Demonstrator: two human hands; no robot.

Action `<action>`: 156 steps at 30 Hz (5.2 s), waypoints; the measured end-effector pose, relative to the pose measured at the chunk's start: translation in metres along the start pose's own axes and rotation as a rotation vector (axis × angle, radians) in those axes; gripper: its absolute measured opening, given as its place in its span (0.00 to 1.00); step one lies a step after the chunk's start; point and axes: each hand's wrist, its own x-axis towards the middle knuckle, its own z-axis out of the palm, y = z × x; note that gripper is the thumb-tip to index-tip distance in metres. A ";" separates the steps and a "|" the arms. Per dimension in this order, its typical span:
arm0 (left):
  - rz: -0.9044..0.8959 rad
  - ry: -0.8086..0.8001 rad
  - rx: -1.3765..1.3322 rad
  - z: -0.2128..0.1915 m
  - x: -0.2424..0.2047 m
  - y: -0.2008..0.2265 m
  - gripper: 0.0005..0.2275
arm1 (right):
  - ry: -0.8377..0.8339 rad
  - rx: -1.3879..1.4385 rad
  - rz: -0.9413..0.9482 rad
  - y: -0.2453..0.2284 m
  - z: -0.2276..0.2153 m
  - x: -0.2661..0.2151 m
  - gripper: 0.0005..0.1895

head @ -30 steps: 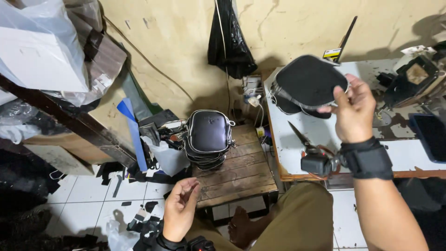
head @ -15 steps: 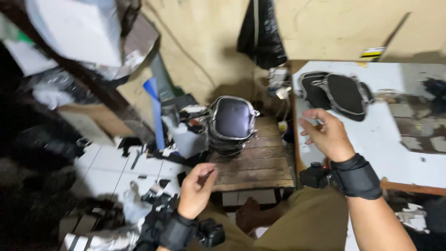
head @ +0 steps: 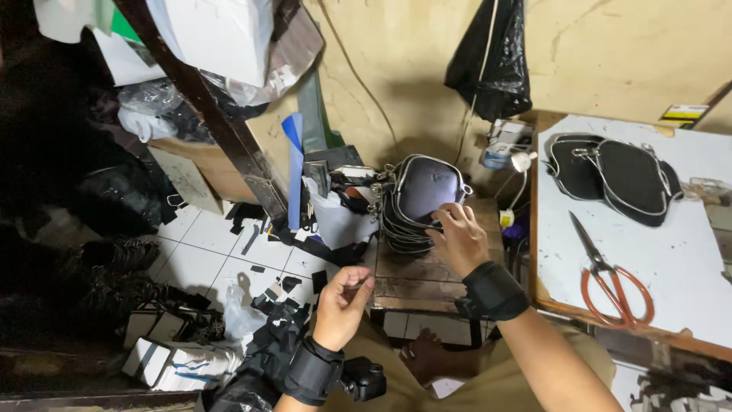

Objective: Assembling and finishing small leather pouches by trimming excess material and inspecting components.

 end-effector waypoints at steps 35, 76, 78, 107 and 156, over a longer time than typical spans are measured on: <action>0.029 0.021 -0.405 -0.002 0.010 0.062 0.10 | 0.020 1.171 0.298 -0.053 -0.078 -0.043 0.10; 0.247 0.066 0.135 -0.008 -0.003 0.054 0.08 | -0.104 0.949 -0.083 -0.077 -0.095 -0.051 0.06; 0.099 0.095 -0.033 -0.010 -0.001 0.048 0.06 | -0.147 1.024 0.053 -0.080 -0.101 -0.051 0.09; 0.084 -0.003 -0.101 -0.006 -0.007 0.082 0.04 | 0.053 0.600 -0.165 -0.086 -0.099 -0.037 0.07; 0.043 -0.017 -0.076 -0.006 -0.003 0.071 0.05 | 0.099 0.466 -0.189 -0.060 -0.046 -0.040 0.02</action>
